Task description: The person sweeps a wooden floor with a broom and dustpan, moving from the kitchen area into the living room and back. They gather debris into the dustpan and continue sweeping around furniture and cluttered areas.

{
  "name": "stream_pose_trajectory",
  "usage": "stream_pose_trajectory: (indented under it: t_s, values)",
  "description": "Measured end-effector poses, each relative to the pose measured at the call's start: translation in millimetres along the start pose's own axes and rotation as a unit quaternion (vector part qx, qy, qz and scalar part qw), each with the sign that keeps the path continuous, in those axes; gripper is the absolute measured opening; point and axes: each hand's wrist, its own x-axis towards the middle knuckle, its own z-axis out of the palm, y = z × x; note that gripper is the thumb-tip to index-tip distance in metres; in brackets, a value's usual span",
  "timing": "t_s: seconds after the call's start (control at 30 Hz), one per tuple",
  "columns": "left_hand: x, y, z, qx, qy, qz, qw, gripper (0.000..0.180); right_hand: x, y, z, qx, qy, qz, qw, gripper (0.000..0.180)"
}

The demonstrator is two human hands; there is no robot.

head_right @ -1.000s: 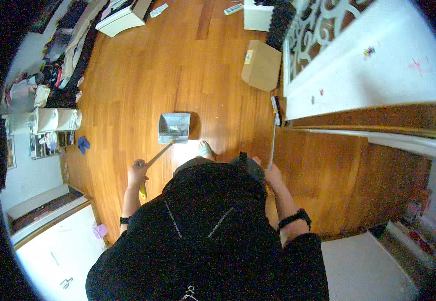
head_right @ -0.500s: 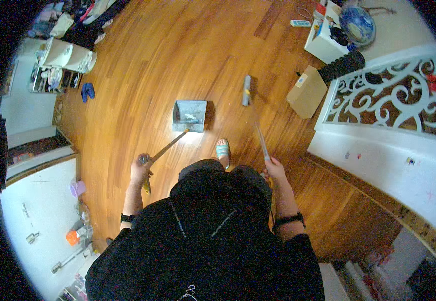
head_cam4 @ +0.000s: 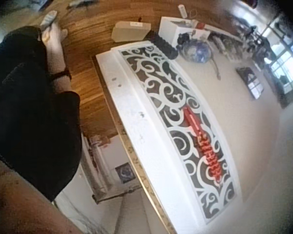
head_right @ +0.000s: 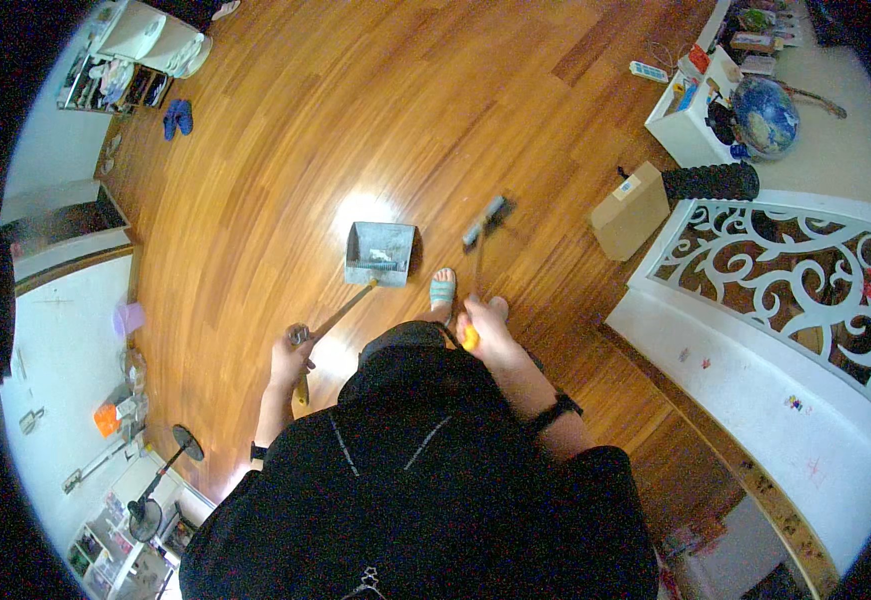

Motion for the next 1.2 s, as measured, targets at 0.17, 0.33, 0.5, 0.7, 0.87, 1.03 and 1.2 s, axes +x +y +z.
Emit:
stream_pose_trajectory:
  t_s: [0.17, 0.33, 0.5, 0.7, 0.87, 1.03, 1.2]
  values:
    - [14.1, 6.7, -17.1, -0.001, 0.018, 0.000, 1.000, 0.027, 60.8, -50.3, 63.8, -0.004, -0.024, 0.026, 0.999, 0.020]
    - [32.3, 19.6, -14.9, -0.007, 0.016, -0.013, 1.000, 0.028, 47.1, -130.4, 5.9, 0.036, -0.118, 0.074, 0.990, 0.023]
    - [47.7, 41.0, 5.2, -0.021, 0.032, -0.012, 0.999, 0.029, -16.1, -184.2, -45.4, -0.194, 0.091, -0.141, 0.967, 0.021]
    - [53.9, 90.7, 52.2, -0.044, 0.054, -0.064, 0.996, 0.029, 25.9, -254.8, -80.3, -0.264, 0.147, -0.181, 0.936, 0.016]
    - [63.9, 149.7, 77.5, -0.004, 0.097, -0.091, 0.991, 0.029, 70.0, -289.8, -24.5, -0.160, 0.083, -0.131, 0.975, 0.019]
    - [80.7, 186.2, 104.7, -0.048, 0.104, -0.108, 0.988, 0.031, 81.9, -341.7, 16.2, -0.239, -0.016, -0.062, 0.969, 0.018]
    - [86.5, 212.0, 105.6, -0.063, 0.091, -0.113, 0.987, 0.033, 77.3, -419.3, 4.2, -0.277, -0.033, -0.122, 0.953, 0.027]
